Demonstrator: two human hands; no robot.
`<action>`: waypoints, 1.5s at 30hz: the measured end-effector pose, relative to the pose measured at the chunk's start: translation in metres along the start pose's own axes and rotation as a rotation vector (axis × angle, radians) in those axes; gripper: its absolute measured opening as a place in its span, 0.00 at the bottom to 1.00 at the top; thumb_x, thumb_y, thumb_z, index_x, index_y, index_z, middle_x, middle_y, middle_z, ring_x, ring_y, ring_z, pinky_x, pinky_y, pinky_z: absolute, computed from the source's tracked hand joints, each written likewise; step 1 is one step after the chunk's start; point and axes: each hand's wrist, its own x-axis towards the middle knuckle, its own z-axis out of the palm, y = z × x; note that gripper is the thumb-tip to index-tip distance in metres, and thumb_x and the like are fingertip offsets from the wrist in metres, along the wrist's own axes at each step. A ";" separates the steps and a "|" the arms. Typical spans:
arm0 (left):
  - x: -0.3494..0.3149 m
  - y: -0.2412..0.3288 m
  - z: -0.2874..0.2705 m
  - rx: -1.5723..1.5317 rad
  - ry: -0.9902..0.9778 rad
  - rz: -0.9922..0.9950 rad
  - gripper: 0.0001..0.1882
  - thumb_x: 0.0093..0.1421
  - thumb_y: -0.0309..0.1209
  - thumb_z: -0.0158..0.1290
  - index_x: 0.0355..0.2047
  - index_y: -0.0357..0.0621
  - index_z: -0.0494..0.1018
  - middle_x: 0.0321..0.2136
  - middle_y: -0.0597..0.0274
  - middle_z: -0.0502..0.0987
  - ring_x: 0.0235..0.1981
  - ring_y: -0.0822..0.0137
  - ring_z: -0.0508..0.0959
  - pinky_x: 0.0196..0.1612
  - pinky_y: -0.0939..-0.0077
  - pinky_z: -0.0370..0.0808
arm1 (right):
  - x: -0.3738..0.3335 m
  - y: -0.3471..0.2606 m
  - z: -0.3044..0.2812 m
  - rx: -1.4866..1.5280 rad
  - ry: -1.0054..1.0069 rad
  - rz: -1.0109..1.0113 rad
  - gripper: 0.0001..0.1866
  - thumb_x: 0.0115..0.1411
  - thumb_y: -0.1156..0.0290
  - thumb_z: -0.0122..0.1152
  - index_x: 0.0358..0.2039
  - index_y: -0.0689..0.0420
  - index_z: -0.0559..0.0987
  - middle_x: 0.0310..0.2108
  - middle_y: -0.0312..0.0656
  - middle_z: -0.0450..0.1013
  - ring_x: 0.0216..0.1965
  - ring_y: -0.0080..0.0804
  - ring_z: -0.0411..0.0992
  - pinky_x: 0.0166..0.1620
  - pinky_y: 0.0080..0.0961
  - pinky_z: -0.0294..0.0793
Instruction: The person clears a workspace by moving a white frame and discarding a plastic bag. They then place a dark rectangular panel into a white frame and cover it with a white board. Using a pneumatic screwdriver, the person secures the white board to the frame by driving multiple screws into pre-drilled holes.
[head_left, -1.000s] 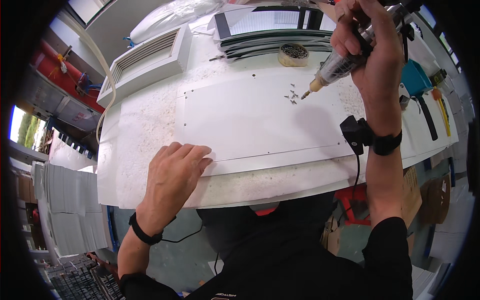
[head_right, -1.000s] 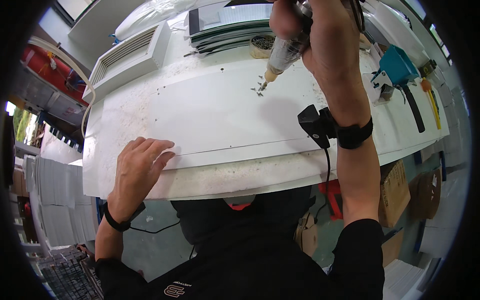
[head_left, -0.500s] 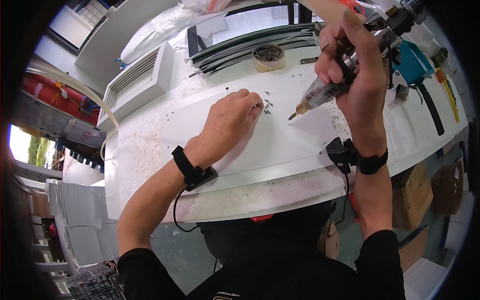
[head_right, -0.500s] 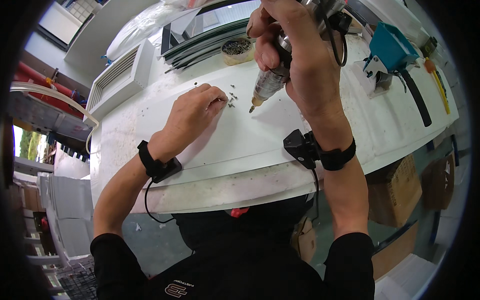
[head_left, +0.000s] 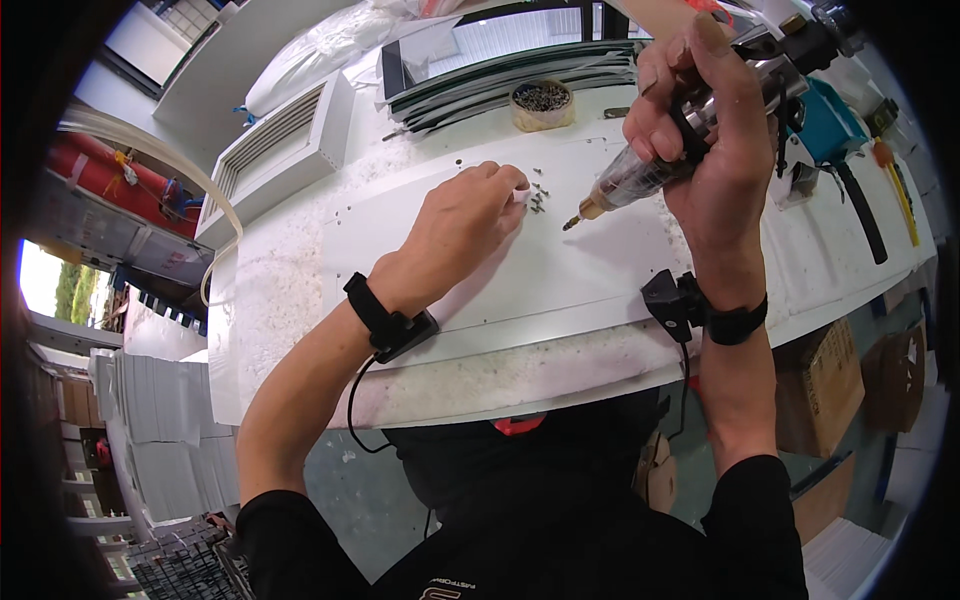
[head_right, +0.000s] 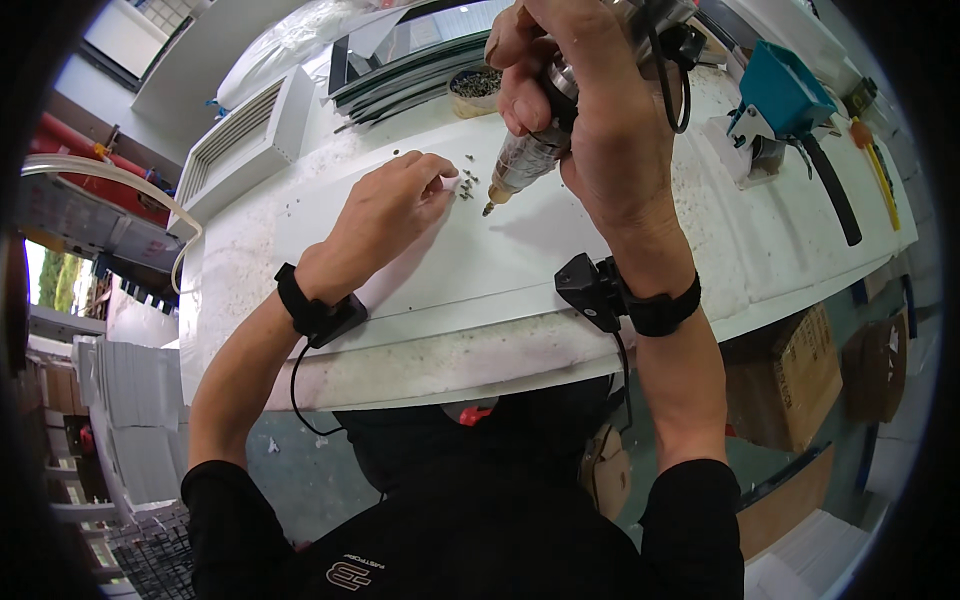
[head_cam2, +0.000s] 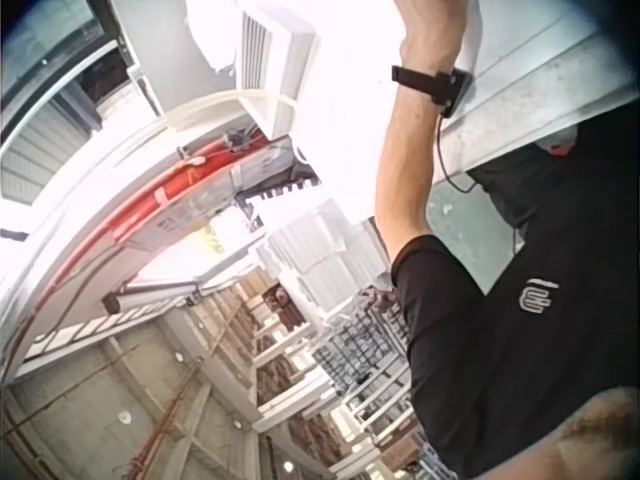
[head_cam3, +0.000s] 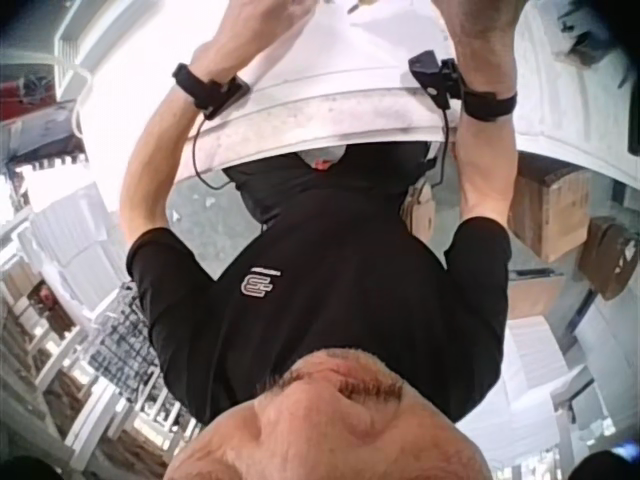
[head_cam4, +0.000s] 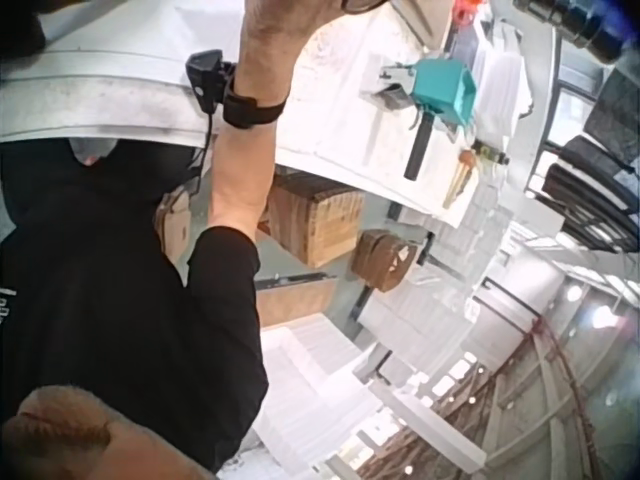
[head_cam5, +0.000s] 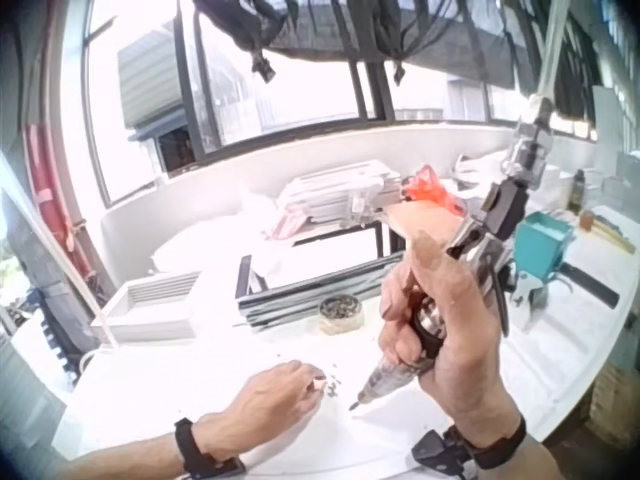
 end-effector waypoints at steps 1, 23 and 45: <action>0.000 0.002 -0.001 -0.013 0.003 0.007 0.07 0.65 0.29 0.56 0.42 0.42 0.78 0.34 0.54 0.79 0.36 0.51 0.80 0.41 0.61 0.76 | 0.001 0.003 -0.003 -0.028 -0.025 -0.036 0.25 0.71 0.47 0.54 0.28 0.57 0.71 0.22 0.36 0.67 0.14 0.18 0.62 0.21 0.20 0.65; -0.015 0.017 -0.018 -0.145 -0.076 -0.112 0.06 0.62 0.24 0.57 0.34 0.37 0.70 0.28 0.51 0.79 0.29 0.54 0.80 0.37 0.64 0.77 | 0.003 0.018 -0.025 -0.109 -0.172 -0.180 0.19 0.72 0.51 0.53 0.34 0.55 0.69 0.28 0.39 0.68 0.16 0.17 0.59 0.24 0.21 0.62; -0.155 0.046 -0.033 -1.184 0.186 -0.646 0.06 0.68 0.25 0.59 0.41 0.36 0.73 0.36 0.59 0.82 0.35 0.75 0.80 0.40 0.81 0.80 | -0.021 0.023 0.043 0.031 -0.426 0.074 0.19 0.78 0.55 0.41 0.37 0.55 0.70 0.29 0.36 0.70 0.12 0.16 0.57 0.17 0.19 0.64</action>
